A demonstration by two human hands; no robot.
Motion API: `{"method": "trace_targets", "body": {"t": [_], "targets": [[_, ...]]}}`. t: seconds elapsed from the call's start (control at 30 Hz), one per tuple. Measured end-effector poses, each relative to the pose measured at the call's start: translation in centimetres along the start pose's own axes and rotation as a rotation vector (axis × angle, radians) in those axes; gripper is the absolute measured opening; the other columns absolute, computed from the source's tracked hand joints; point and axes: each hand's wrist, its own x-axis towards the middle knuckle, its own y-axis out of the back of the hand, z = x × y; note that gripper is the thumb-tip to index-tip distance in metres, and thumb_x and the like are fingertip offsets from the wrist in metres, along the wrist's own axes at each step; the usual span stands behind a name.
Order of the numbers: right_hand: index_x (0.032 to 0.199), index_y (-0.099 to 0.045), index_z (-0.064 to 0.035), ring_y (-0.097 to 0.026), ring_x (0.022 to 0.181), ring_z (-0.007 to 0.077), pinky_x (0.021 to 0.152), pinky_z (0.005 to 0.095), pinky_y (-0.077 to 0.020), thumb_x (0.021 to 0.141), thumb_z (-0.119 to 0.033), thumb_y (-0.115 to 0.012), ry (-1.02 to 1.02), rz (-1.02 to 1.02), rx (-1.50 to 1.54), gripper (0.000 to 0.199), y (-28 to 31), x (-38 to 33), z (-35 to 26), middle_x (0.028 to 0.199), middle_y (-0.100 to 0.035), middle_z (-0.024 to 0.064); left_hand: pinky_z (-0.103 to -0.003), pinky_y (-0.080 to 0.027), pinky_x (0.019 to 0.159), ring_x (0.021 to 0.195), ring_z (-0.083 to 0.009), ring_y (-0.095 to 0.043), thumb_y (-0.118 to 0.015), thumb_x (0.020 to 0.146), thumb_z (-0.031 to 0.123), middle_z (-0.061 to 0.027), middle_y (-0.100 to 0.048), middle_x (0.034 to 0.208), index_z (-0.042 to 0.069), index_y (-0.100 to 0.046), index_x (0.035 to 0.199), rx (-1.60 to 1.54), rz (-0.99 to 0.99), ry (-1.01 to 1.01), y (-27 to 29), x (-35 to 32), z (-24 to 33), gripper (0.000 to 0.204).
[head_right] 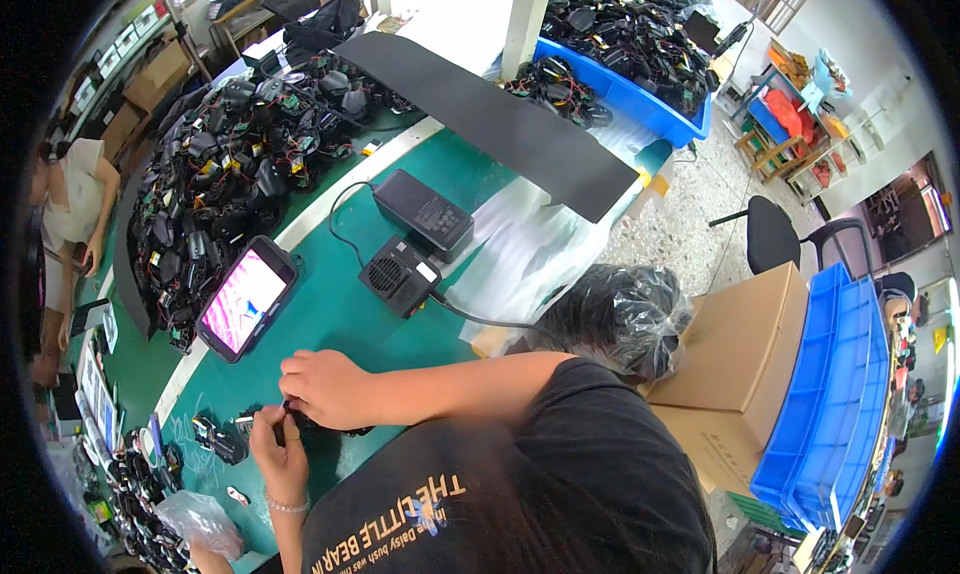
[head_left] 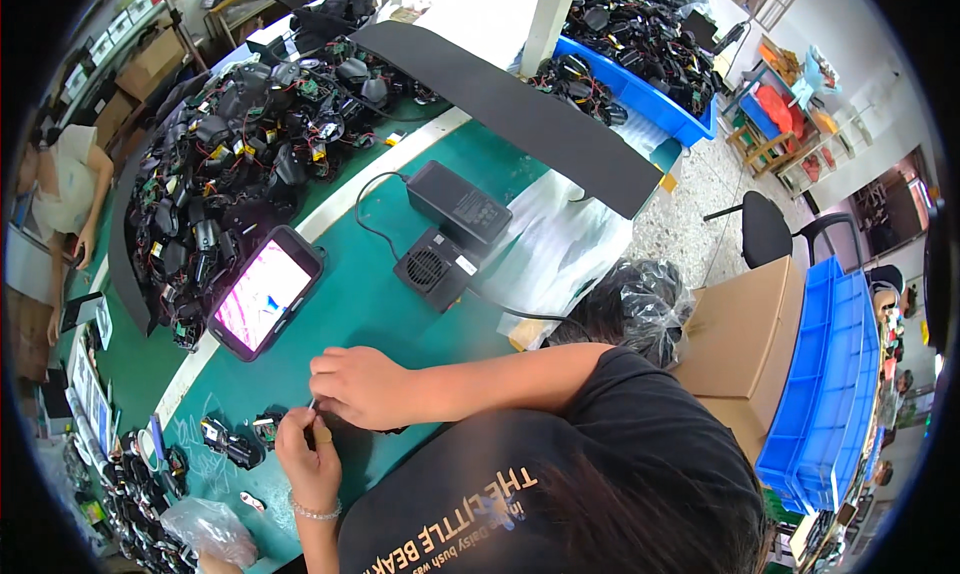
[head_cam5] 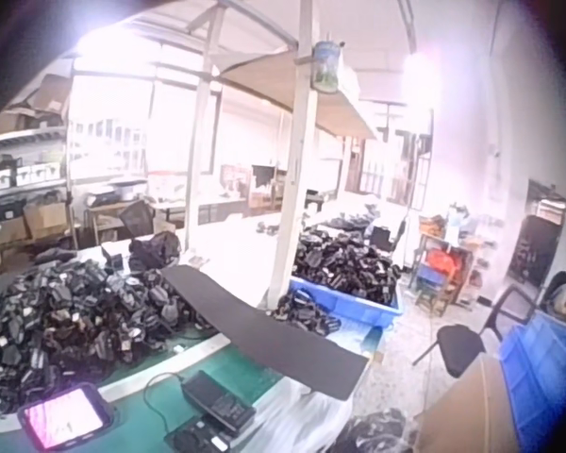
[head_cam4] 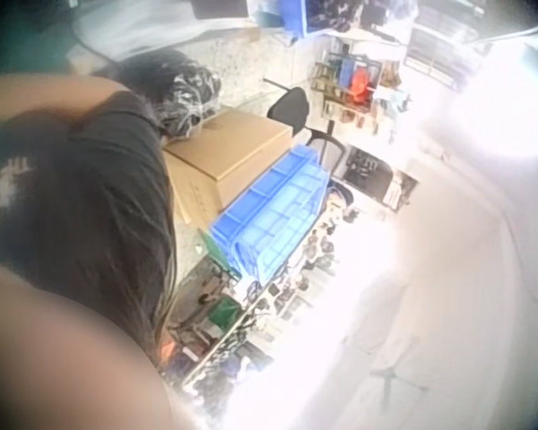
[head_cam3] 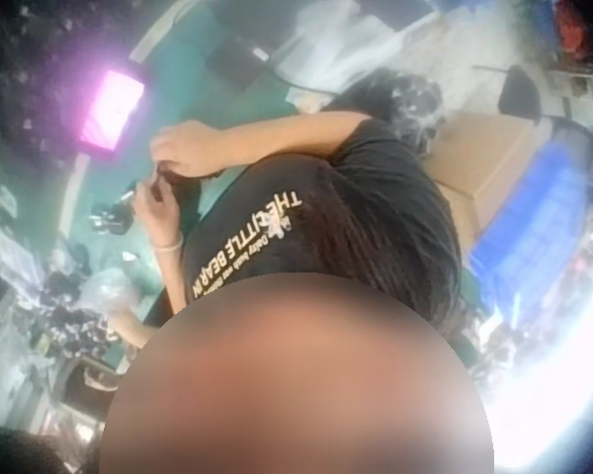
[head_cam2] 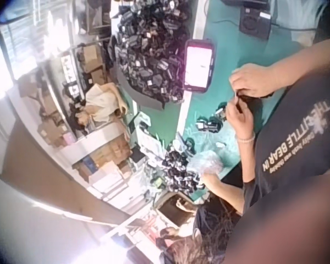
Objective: The person assembles small electronic devices at a workbench, inserting batteries and connecting wires to circuit boards. They handle multiple units, placing finished ones into a pile and picking up new ones to continue the process.
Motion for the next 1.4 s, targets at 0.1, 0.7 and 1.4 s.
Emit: {"method": "trace_targets", "body": {"t": [0.1, 0.7, 1.4], "targets": [[0.089, -0.055, -0.0065, -0.055, 0.081, 0.0277, 0.065, 0.0396, -0.0463, 0.078, -0.009, -0.066, 0.034, 0.032, 0.043, 0.015, 0.1, 0.0, 0.0, 0.085, -0.054, 0.0071, -0.039, -0.045, 0.067, 0.074, -0.0319, -0.056, -0.055, 0.082, -0.010, -0.0173, -0.058, 0.085, -0.001, -0.050, 0.095, -0.028, -0.022, -0.057, 0.0, 0.0, -0.1, 0.016], [0.082, -0.057, -0.0055, -0.054, 0.085, 0.0263, 0.067, 0.0384, -0.0471, 0.076, -0.015, -0.067, 0.035, -0.043, -0.073, 0.014, 0.4, -0.5, -0.3, 0.086, -0.054, 0.0076, -0.038, -0.045, 0.084, 0.089, -0.0337, -0.056, -0.061, 0.077, -0.006, -0.0166, -0.055, 0.097, -0.001, -0.047, 0.109, 0.150, -0.131, -0.102, 1.2, 2.4, 1.8, 0.036], [0.093, -0.058, -0.0069, -0.060, 0.082, 0.0357, 0.068, 0.0459, -0.0493, 0.082, -0.013, -0.062, -0.165, -0.030, -0.075, 0.013, 2.5, -2.1, -0.4, 0.095, -0.059, 0.0135, -0.041, -0.046, 0.068, 0.076, -0.0364, -0.057, -0.061, 0.085, 0.015, -0.0221, -0.056, 0.082, 0.000, -0.051, 0.094, 0.037, -0.571, 0.201, 0.5, 5.5, 1.8, 0.020]]}}
